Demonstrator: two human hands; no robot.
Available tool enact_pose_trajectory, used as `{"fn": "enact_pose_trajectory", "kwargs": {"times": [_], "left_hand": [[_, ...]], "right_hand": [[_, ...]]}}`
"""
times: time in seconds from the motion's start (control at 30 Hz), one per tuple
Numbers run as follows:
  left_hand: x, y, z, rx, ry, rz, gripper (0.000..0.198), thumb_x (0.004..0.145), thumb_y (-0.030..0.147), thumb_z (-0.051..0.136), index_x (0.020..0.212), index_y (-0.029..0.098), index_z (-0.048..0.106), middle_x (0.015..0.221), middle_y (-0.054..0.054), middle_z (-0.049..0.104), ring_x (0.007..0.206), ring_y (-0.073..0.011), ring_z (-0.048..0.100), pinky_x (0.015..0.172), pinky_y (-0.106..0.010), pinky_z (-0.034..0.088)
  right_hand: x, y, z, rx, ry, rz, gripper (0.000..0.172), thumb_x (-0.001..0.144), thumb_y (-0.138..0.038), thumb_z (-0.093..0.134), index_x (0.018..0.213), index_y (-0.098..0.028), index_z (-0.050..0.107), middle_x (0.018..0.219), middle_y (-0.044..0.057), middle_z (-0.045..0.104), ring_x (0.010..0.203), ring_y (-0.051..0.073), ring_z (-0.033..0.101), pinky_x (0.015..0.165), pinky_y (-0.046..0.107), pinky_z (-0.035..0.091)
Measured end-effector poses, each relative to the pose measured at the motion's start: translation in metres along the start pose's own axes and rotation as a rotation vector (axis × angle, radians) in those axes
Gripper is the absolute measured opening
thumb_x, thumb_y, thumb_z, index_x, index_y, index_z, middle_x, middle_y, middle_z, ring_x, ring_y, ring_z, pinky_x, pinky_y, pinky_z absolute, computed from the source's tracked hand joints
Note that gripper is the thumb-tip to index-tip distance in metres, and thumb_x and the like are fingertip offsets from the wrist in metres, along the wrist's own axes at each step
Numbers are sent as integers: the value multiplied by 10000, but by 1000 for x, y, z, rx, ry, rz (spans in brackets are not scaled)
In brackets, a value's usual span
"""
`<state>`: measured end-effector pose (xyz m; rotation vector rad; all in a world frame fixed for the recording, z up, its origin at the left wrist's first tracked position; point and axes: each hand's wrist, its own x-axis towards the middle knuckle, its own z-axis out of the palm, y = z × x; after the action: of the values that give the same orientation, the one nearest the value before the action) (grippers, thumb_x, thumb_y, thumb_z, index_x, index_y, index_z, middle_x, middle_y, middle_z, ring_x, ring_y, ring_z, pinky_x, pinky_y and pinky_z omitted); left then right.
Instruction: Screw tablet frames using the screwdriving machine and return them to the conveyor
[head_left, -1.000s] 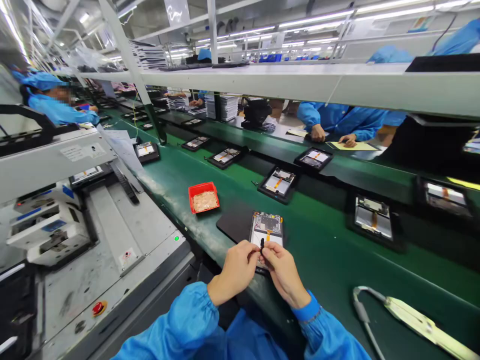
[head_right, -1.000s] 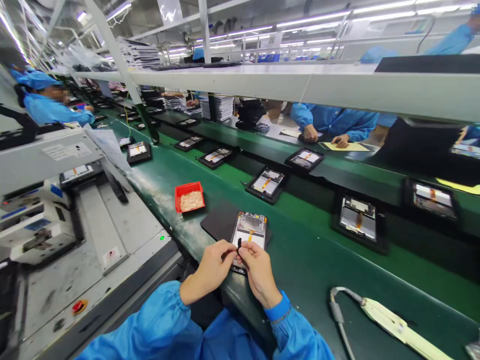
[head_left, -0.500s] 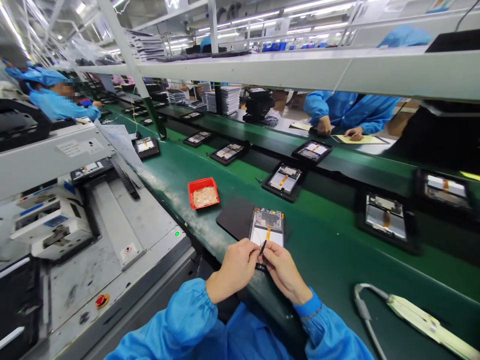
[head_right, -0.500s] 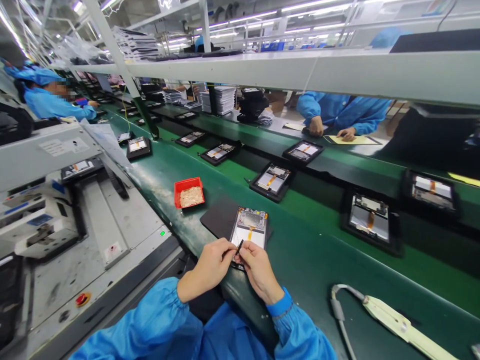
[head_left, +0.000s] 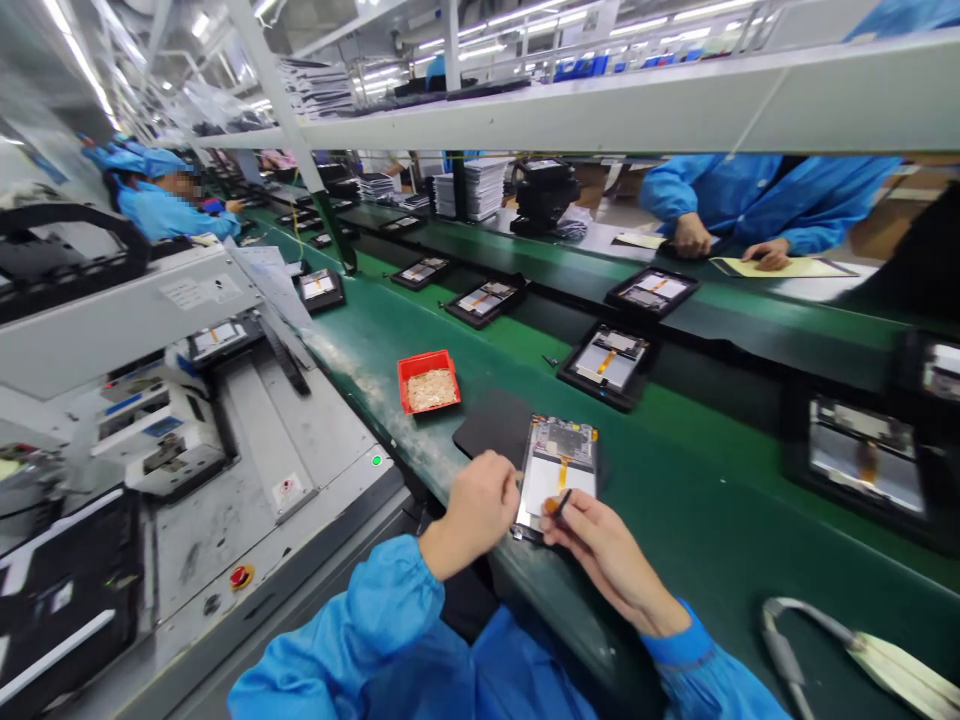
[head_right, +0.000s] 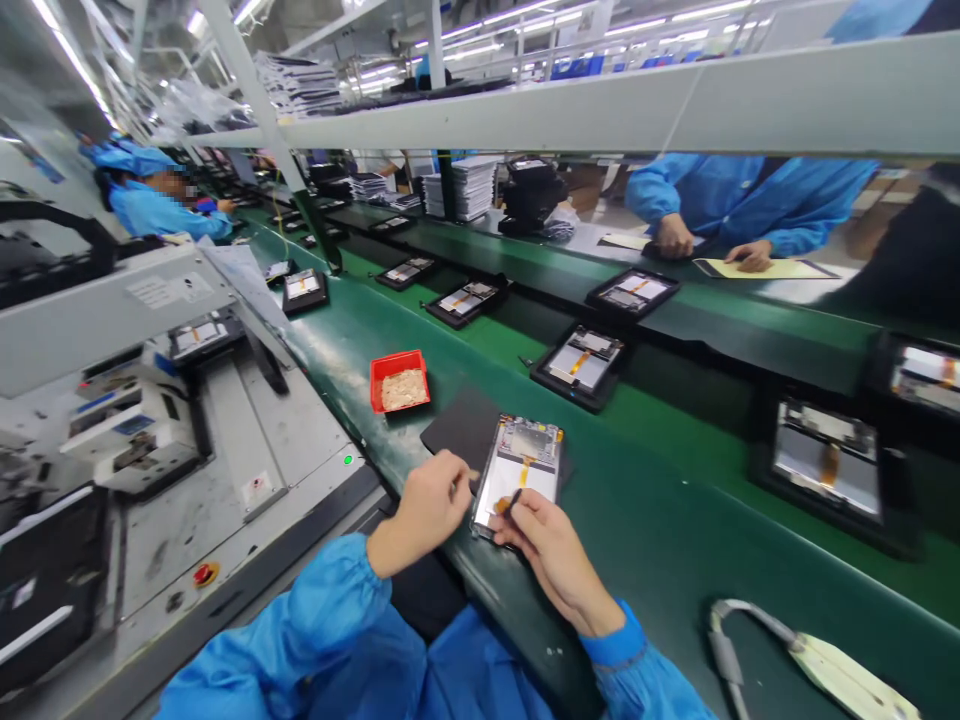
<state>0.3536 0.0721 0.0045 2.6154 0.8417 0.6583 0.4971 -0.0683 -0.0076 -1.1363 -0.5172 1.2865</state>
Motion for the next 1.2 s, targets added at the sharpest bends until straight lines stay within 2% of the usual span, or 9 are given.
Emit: {"fn": "enact_pose_trajectory", "kwargs": {"times": [0.17, 0.27, 0.37, 0.6, 0.77, 0.87, 1.0, 1.1, 1.2], "left_hand": [[73, -94, -33, 367, -9, -481, 250, 967, 245, 412, 955, 152, 644, 930, -131, 696, 864, -259, 668, 743, -341, 473], [101, -129, -41, 396, -75, -508, 253, 941, 233, 453, 943, 117, 677, 922, -185, 698, 867, -310, 677, 737, -371, 477], [105, -136, -37, 388, -111, -469, 244, 915, 197, 473, 1034, 132, 675, 1016, -186, 694, 944, -324, 662, 762, -374, 471], [71, -120, -28, 275, 145, -396, 228, 925, 237, 448, 974, 199, 667, 986, -85, 704, 888, -254, 656, 738, -329, 442], [31, -80, -19, -63, 305, -204, 206, 848, 109, 458, 902, 191, 639, 883, -47, 674, 833, -205, 630, 758, -312, 453], [0, -48, -10, -249, 240, -45, 229, 863, 78, 439, 891, 186, 638, 868, -50, 642, 843, -197, 606, 779, -319, 466], [-37, -14, 7, -287, -26, 259, 322, 902, 67, 405, 1075, 175, 655, 1045, -97, 657, 976, -227, 578, 854, -375, 464], [-55, -3, 20, -147, -213, 442, 379, 928, 96, 413, 1252, 162, 598, 1187, -119, 645, 1041, -262, 556, 874, -416, 449], [-64, -3, 30, -21, -242, 509, 405, 936, 109, 419, 1319, 124, 552, 1237, -140, 632, 1055, -280, 547, 886, -442, 438]], "right_hand": [[-9, -17, -35, -467, 55, -106, 332, 908, -531, 600, 909, -202, 559, 799, 53, 680, 682, 183, 643, 659, 327, 526], [-15, -15, -47, -857, 203, -310, 255, 919, -463, 604, 949, -211, 625, 845, 57, 694, 762, 206, 655, 735, 354, 527], [-24, -3, -48, -1120, 243, -544, 153, 944, -347, 591, 972, -224, 678, 987, 65, 698, 906, 214, 655, 838, 359, 516], [-35, 29, -31, -1277, 159, -787, 170, 952, -136, 567, 1055, -208, 683, 991, 68, 656, 902, 173, 623, 793, 304, 525], [-28, 38, -26, -1281, 107, -850, 171, 938, -104, 582, 1054, -187, 676, 969, 70, 653, 881, 174, 597, 777, 315, 511], [-26, 40, -27, -1311, 86, -843, 159, 940, -106, 579, 1040, -181, 677, 971, 74, 655, 879, 183, 577, 772, 332, 489], [-28, 40, -28, -1411, 80, -802, 184, 958, -136, 551, 1073, -187, 685, 981, 82, 655, 889, 206, 545, 759, 353, 449], [-33, 38, -27, -1501, 115, -751, 237, 978, -188, 521, 1140, -214, 692, 1035, 100, 636, 929, 230, 522, 761, 369, 427], [-41, 37, -29, -1560, 147, -692, 298, 984, -205, 501, 1215, -262, 681, 1093, 110, 599, 975, 247, 505, 770, 378, 411]]}}
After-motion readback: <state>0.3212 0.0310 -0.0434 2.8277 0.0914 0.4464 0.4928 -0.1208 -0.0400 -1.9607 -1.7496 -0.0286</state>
